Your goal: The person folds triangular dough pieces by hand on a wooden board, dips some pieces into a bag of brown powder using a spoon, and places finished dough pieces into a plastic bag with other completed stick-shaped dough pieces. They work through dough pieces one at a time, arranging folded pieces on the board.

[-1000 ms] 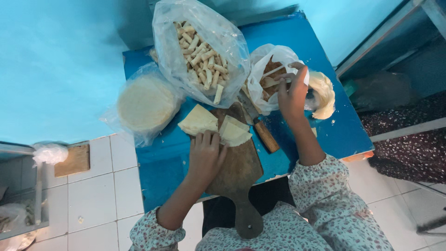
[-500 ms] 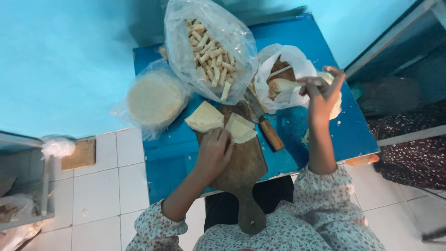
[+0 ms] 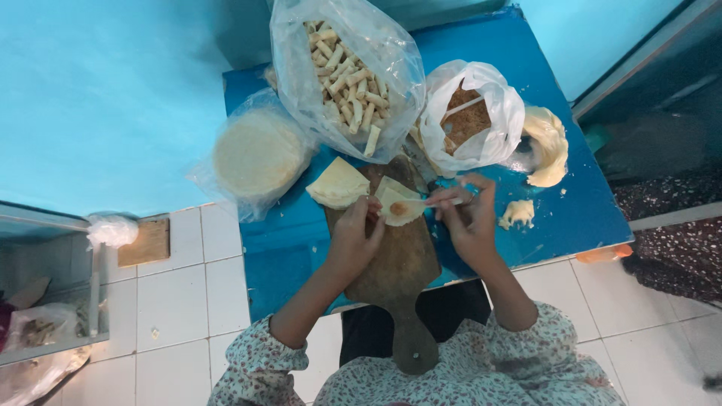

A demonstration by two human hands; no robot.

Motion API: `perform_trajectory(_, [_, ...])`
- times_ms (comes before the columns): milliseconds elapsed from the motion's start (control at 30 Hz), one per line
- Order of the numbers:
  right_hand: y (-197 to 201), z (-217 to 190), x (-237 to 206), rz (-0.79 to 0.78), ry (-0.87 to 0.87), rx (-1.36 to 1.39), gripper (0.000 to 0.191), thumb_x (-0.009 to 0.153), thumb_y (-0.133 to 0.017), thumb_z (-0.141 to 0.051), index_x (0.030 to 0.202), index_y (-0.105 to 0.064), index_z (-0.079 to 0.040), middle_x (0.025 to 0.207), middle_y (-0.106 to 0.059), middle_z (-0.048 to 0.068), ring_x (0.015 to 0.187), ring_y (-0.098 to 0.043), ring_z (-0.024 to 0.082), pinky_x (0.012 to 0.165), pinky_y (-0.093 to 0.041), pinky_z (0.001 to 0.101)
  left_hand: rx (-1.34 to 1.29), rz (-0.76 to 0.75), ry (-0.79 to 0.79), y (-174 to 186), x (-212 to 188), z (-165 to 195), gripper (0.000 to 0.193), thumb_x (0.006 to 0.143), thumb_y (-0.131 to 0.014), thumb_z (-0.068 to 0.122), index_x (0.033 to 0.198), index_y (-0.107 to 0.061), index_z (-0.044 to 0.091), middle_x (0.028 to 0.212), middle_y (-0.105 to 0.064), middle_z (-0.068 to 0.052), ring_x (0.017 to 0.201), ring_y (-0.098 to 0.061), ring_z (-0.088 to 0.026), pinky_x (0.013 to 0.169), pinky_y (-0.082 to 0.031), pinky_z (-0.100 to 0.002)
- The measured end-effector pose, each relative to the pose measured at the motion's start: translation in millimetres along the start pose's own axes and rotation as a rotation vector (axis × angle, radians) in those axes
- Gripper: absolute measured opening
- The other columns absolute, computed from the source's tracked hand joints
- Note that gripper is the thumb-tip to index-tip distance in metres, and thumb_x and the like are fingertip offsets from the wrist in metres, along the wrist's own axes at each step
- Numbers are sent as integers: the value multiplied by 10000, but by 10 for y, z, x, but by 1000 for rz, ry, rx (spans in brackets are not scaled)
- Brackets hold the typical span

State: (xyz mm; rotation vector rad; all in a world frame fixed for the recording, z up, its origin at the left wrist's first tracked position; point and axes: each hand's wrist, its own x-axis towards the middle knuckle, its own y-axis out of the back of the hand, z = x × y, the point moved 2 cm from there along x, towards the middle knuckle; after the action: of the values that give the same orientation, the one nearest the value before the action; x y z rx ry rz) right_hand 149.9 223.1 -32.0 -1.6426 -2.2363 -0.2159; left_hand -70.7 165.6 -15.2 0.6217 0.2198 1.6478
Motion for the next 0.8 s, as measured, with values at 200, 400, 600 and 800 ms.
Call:
perform_trajectory(200, [-51,-25,-119,-156,247,-334,413,1021,-534,106,1316,-323,-93,1110,-688,187,919,-666,204,806,-571,315,62,15,-83,35,-17,58,265,921,-691,21,1152,-562,1,1039,-676,-191,931,-712,-336,783,-563,-432])
perform_trajectory(400, [40,-19,-136,-281,226,-607,458,916,-643,198,1185,-521,-152,1049,-751,146,936,-754,282,809,-591,372,71,12,-87,62,-8,126,271,929,-692,28,1171,-571,4,1049,-672,-196,939,-713,-335,787,-568,-432])
perform_trajectory(600, [281,-82,-56,59,407,-601,514,891,-601,214,1249,-380,-81,1076,-562,232,915,-702,284,831,-566,404,92,14,-193,92,-16,185,206,940,-657,0,1132,-580,-5,1086,-653,-211,1028,-669,-376,847,-549,-456])
perform_trajectory(800, [465,-371,527,354,195,-487,443,1119,-561,111,1419,-275,-45,1261,-681,210,983,-731,271,806,-590,320,209,-6,-356,27,-6,169,175,919,-661,-17,1083,-600,1,1057,-658,-184,1024,-641,-380,904,-514,-478])
